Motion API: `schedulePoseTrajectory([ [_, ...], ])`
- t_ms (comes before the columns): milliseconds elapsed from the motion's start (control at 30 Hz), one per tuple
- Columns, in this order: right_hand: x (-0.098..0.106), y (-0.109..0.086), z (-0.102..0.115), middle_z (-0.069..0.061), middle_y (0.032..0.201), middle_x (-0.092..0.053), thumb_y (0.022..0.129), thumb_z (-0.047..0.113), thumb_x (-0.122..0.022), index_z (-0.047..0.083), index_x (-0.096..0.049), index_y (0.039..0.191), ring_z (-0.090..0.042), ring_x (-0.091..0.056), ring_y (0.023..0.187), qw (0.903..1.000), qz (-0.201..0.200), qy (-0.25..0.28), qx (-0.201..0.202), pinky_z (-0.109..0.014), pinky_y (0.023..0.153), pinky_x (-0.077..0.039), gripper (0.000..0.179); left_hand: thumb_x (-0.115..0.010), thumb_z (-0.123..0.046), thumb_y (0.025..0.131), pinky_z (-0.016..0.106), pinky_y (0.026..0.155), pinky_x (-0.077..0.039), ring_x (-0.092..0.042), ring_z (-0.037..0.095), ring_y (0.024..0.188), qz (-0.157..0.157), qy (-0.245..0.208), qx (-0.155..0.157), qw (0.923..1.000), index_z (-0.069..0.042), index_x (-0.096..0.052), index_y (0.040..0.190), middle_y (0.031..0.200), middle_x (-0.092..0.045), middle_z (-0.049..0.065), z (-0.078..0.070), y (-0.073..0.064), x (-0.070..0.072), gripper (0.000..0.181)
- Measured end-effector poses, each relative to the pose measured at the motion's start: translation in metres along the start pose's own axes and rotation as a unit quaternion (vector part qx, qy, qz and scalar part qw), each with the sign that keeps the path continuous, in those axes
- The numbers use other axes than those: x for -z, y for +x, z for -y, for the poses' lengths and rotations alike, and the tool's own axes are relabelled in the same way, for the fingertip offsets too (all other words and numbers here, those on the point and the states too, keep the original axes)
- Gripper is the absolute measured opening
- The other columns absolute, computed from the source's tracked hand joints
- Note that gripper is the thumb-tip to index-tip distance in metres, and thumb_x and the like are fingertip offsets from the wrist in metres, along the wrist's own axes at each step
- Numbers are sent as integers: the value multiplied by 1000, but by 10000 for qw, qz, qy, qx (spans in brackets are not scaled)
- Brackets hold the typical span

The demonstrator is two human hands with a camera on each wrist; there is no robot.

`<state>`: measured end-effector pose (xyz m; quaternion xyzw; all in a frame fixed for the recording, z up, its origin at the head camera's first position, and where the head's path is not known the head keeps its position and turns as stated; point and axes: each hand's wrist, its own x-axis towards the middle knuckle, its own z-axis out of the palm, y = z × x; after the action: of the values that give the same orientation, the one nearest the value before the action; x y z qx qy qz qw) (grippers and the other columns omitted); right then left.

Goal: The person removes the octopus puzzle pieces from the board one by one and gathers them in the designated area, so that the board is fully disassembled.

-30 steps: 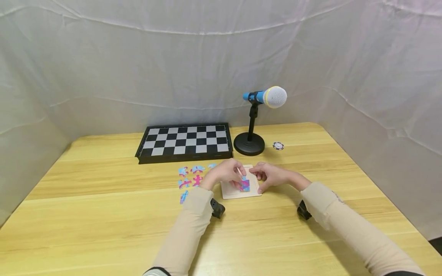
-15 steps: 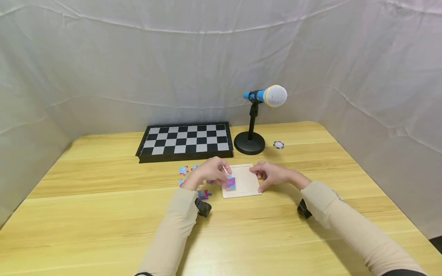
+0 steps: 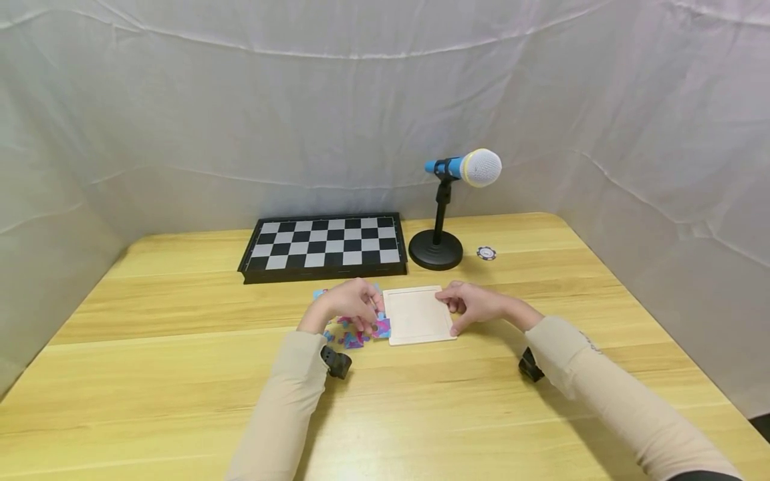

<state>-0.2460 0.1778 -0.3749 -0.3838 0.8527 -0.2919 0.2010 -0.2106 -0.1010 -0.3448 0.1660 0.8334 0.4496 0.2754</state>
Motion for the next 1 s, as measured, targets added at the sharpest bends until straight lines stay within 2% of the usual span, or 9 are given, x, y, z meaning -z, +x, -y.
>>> schedulePoseTrajectory([
  [167, 0, -1, 1, -6, 84, -45, 68, 15, -78, -16, -41, 123, -16, -41, 76, 10000, 9, -10, 6, -23, 66, -39, 74, -56, 9, 76, 32, 55, -50, -60, 21, 52, 70, -40, 161, 9998, 8, -57, 86, 64, -62, 15, 2, -1, 0, 10],
  [367, 0, -1, 2, -7, 85, -44, 68, 14, -77, -15, -41, 124, -17, -41, 76, 10000, 31, 65, -23, -23, 66, -38, 73, -57, 10, 75, 23, 47, -45, -57, 16, 47, 94, 196, 371, 9991, 5, -57, 83, 58, -60, 12, 5, -1, 1, 9],
  [567, 0, -1, 2, -7, 85, -44, 68, 14, -77, -15, -40, 124, -17, -41, 76, 9999, 26, 97, -35, -23, 66, -39, 74, -60, 7, 77, 21, 45, -43, -55, 14, 45, 170, 325, 585, 9976, 2, -57, 81, 59, -59, 10, 7, 1, 0, 8],
  [700, 0, 0, 1, -7, 86, -44, 68, 14, -77, -15, -41, 124, -17, -41, 76, 10000, 40, 85, -25, -23, 66, -39, 73, -62, 6, 77, 21, 45, -42, -55, 13, 46, 113, 516, 578, 9969, 2, -58, 81, 61, -60, 8, 7, 3, -2, 7],
  [833, 1, 0, 1, -7, 86, -44, 68, 13, -77, -15, -42, 123, -17, -41, 76, 9999, 38, 109, -23, -23, 66, -38, 72, -63, 5, 76, 21, 45, -41, -53, 12, 47, -10, 731, 428, 9964, 1, -58, 80, 60, -60, 8, 9, 5, -2, 7],
  [1000, 0, -1, 1, -7, 85, -44, 67, 13, -78, -16, -40, 124, -17, -41, 76, 10000, 18, 76, -19, -23, 66, -39, 74, -65, 4, 75, 21, 46, -41, -53, 13, 49, -94, 649, 343, 9973, 1, -58, 80, 62, -61, 9, 11, 7, 0, 9],
])
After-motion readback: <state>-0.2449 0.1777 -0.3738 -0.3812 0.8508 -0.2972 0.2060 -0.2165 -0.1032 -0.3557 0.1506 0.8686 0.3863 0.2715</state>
